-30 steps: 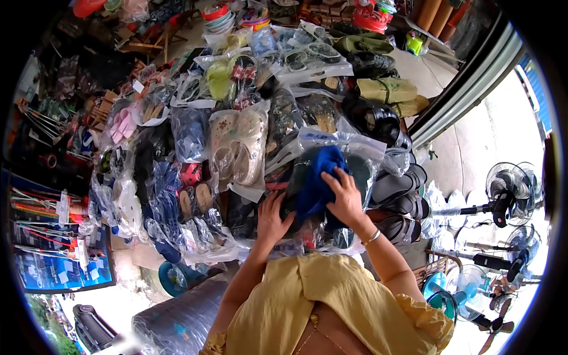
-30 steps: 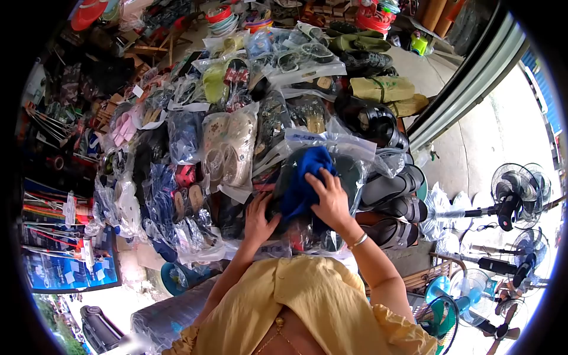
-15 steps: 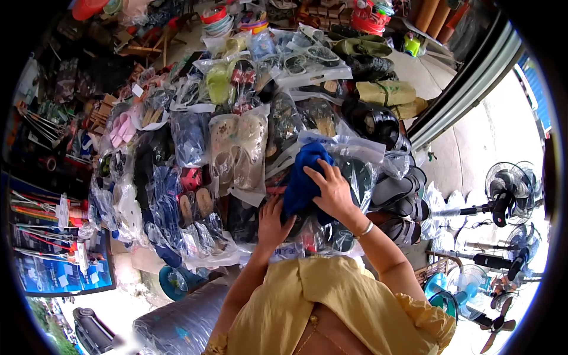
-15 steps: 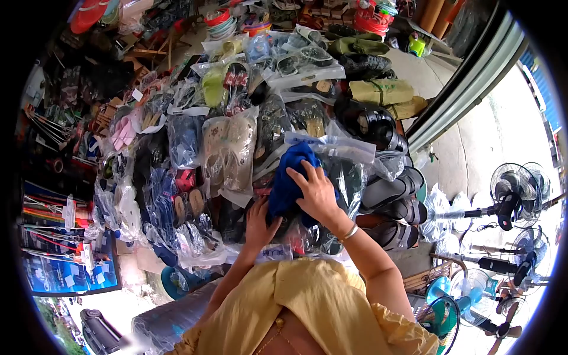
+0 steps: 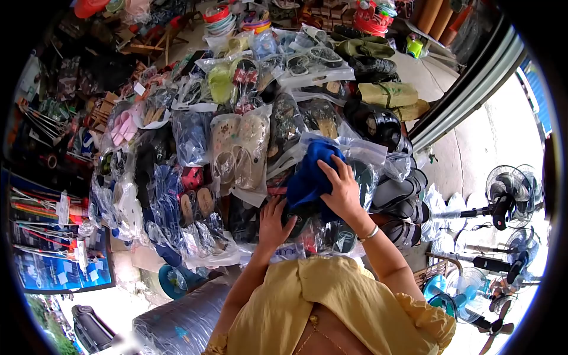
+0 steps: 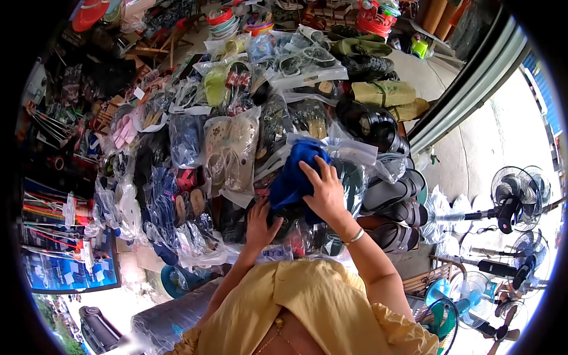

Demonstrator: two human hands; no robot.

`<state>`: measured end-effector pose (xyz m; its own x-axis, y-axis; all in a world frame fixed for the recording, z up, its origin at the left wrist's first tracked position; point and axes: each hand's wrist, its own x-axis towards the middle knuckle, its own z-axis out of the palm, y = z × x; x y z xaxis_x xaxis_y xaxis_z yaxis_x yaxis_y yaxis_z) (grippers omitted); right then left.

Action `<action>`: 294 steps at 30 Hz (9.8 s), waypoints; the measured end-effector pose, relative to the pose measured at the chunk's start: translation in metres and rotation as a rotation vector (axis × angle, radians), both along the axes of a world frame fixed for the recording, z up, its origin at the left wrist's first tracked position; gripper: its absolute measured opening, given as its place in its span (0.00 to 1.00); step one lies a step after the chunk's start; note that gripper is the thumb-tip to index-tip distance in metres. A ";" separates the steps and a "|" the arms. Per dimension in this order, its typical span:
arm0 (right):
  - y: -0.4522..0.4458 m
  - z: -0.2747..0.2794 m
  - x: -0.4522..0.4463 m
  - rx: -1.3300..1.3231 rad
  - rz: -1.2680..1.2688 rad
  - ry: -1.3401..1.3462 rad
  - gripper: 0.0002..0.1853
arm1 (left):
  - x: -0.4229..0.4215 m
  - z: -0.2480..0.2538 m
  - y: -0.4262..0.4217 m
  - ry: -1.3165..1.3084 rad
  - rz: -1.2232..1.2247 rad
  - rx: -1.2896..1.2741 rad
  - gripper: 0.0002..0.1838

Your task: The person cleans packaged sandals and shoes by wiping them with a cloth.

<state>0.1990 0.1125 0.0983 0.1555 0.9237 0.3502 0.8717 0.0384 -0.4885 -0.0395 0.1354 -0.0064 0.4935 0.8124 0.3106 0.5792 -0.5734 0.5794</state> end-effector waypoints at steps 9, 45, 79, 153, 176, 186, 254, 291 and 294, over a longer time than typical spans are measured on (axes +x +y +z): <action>0.012 -0.011 0.013 -0.058 -0.080 0.052 0.48 | 0.003 0.005 0.001 -0.012 -0.003 -0.005 0.33; -0.011 -0.027 0.055 -0.031 -0.332 0.161 0.47 | 0.002 0.003 0.000 -0.006 -0.008 0.017 0.32; -0.020 -0.042 0.070 -0.053 -0.430 0.171 0.45 | 0.003 0.001 0.001 -0.008 0.005 0.025 0.32; -0.006 -0.024 -0.037 -0.076 0.211 0.048 0.45 | -0.005 -0.017 0.010 -0.294 -0.012 -0.080 0.21; -0.017 -0.014 0.004 -0.083 -0.020 0.046 0.47 | -0.003 -0.005 0.006 -0.203 0.033 -0.031 0.22; -0.024 -0.033 0.015 -0.107 -0.033 0.041 0.49 | 0.000 -0.007 0.008 -0.208 0.035 -0.061 0.23; -0.085 -0.024 0.035 -0.191 -0.172 0.051 0.49 | 0.000 -0.008 0.007 -0.183 0.039 -0.035 0.22; -0.081 -0.034 0.017 -0.207 -0.033 0.035 0.50 | -0.001 -0.008 0.008 -0.175 0.026 -0.026 0.24; -0.063 -0.021 0.025 -0.122 -0.140 -0.006 0.50 | -0.004 -0.006 0.006 -0.172 0.029 -0.042 0.24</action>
<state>0.2238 0.0498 0.0774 0.2839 0.9288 0.2380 0.8672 -0.1428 -0.4771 -0.0438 0.1413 -0.0124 0.4119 0.8395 0.3543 0.4852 -0.5312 0.6945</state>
